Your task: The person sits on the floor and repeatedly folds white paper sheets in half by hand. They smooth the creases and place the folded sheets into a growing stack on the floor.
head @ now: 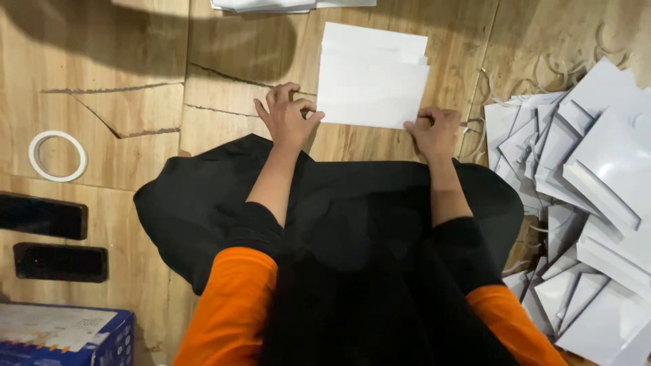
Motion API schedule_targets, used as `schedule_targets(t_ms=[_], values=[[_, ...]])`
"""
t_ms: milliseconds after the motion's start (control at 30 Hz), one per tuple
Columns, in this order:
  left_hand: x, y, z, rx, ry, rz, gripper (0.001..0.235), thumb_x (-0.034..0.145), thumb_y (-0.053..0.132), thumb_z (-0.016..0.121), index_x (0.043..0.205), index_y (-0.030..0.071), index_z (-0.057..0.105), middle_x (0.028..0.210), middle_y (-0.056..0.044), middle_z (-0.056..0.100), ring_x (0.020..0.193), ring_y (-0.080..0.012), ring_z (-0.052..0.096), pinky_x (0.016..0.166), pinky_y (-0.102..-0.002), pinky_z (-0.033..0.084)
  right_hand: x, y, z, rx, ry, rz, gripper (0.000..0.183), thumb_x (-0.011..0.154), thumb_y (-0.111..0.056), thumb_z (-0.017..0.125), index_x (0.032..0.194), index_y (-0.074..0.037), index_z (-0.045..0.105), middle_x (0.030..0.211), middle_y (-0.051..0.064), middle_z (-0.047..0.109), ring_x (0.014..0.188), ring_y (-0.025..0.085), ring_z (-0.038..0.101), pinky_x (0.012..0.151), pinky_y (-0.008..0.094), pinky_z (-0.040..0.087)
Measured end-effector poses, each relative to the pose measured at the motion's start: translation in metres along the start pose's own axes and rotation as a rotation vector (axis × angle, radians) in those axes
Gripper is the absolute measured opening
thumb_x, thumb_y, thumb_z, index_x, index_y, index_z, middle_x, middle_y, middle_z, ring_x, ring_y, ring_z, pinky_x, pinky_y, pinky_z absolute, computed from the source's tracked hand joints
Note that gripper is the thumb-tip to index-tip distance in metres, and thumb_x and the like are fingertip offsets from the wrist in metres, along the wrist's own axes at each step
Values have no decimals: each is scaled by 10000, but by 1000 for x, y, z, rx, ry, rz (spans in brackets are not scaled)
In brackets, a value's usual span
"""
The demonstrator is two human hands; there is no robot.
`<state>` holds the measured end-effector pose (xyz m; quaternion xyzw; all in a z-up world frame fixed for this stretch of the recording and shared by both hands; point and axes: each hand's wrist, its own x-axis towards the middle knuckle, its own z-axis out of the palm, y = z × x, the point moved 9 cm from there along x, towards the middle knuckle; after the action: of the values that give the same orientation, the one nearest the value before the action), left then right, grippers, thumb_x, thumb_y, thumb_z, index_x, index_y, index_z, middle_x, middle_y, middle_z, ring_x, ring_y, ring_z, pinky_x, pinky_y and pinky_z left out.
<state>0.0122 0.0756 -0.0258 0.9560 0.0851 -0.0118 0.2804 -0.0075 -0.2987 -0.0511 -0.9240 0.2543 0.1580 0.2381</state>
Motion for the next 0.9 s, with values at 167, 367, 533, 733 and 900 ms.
schedule_targets(t_ms=[167,367,533,733,900], values=[[-10,22,-25,-119,-164,95,392,693,486,859,947,231,705,1346,17,457,1368,-326,295,1085,-740,115,21,25,28,278,-74,-258,556,700,-357,960,1101,-124,653,919,12,678,835,132,659,786,293,520],[-10,2,1,-97,-82,102,289,674,387,901,799,283,662,1340,45,463,1356,-302,323,1073,-706,108,17,20,29,339,-12,-312,395,695,-260,953,948,-115,686,853,24,680,782,115,606,735,244,522],[-7,-14,39,-49,-49,244,269,681,265,860,695,277,592,1061,105,523,1162,-227,431,1040,-566,265,14,23,34,244,52,-386,280,753,-172,893,863,-105,645,769,67,634,743,208,647,698,325,525],[-10,-5,35,1,-24,336,320,672,362,848,752,243,561,859,76,578,1052,-201,493,950,-469,361,-15,-11,7,252,86,-390,381,745,-111,880,974,-76,578,788,74,657,733,209,664,690,322,533],[-11,9,23,34,-19,395,404,644,414,886,807,180,600,991,-3,596,1081,-282,457,906,-489,389,1,3,16,194,146,-446,417,712,-225,948,937,-82,628,807,80,652,748,251,680,650,323,555]])
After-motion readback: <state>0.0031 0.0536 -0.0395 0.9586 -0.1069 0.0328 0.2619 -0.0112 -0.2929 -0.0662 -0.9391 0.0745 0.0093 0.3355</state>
